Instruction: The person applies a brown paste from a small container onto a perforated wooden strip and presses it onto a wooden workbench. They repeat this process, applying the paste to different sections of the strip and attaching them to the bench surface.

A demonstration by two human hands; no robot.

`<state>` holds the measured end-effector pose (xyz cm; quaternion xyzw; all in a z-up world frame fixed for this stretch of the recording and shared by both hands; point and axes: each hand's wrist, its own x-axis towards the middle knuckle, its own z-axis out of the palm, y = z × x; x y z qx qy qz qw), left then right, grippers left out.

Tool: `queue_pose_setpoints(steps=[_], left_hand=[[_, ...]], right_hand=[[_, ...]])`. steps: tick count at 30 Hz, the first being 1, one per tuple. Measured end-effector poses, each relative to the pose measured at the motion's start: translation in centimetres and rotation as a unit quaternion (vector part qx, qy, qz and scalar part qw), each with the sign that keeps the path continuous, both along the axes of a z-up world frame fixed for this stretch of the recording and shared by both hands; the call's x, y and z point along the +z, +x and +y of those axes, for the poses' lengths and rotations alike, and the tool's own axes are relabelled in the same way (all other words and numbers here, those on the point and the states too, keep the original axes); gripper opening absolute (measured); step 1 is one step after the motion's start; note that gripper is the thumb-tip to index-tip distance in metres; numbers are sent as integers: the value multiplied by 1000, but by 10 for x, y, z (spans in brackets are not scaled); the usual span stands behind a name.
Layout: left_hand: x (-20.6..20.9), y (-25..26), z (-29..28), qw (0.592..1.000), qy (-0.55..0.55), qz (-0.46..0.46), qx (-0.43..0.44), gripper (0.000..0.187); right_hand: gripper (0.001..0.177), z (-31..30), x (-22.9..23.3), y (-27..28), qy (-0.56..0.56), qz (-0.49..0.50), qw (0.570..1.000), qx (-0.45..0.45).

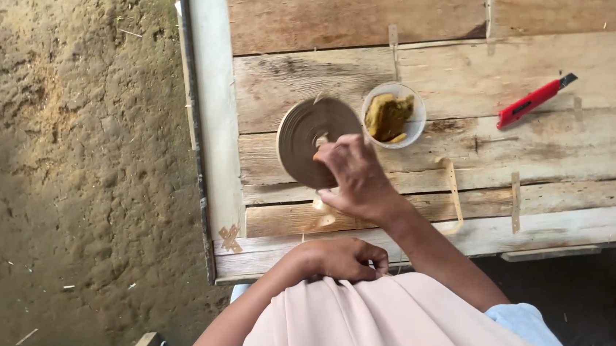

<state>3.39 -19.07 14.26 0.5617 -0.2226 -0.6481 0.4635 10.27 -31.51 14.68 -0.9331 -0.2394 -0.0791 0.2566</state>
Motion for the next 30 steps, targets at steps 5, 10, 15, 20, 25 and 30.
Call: queue_pose_setpoints(steps=[5,10,15,20,25,30], left_hand=[[2,-8,19,997,-28,-66,9,28],[19,-2,41,997,-34,-46,41,28],[26,-8,57,995,-38,-51,75,24],[-12,-27,48,992,-90,-58,62,23],[11,-17,78,985,-120,-39,118,19],[7,-9,84,937,-220,70,263,8]], right_hand=[[65,15,-51,-12,-153,75,985,30],[64,9,-89,-19,-228,98,968,33],[70,17,-81,-29,-245,102,964,19],[66,43,-84,-42,-250,131,959,35],[54,40,-60,-42,-163,177,970,37],[27,35,26,-37,186,409,888,-91]])
